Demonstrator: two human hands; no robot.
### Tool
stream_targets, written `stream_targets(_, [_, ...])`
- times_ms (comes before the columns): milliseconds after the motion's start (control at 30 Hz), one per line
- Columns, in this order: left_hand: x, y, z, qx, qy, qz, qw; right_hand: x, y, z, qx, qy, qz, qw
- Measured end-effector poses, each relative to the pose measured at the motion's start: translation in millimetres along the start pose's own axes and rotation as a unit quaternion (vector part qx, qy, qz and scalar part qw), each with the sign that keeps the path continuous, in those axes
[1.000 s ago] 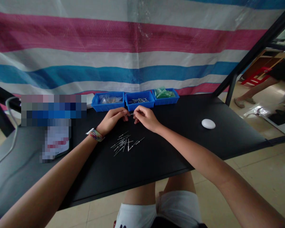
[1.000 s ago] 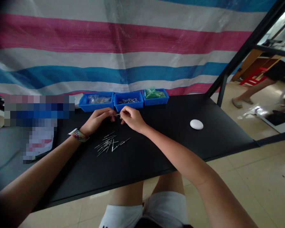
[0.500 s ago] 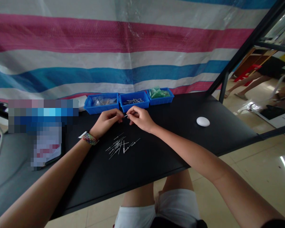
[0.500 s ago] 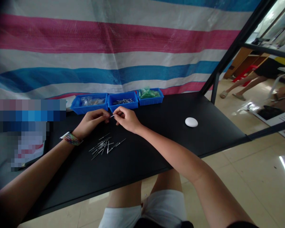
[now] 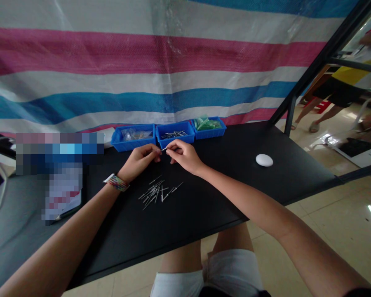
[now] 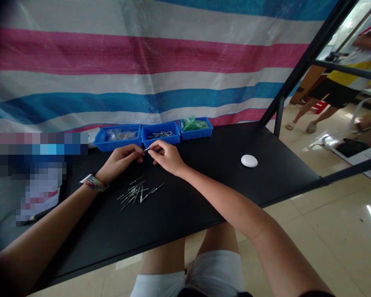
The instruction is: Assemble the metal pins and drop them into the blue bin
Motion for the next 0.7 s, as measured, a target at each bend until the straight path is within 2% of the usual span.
stream_targets(700, [-0.7,0.8,0.3,-0.003,-0.055,-0.006,0.998,0.2,2.0,-3.8,0.007,0.011,0.000,1.000])
Point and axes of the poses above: each hand's wrist, its own y-axis away from the middle knuckle, its own x-axis out of the back of the hand, z = x × y, the point moved 8 cm from there along -y, towards the middle knuckle, and after that the axes turned 2 degrees about z, right-handed, at the moved point
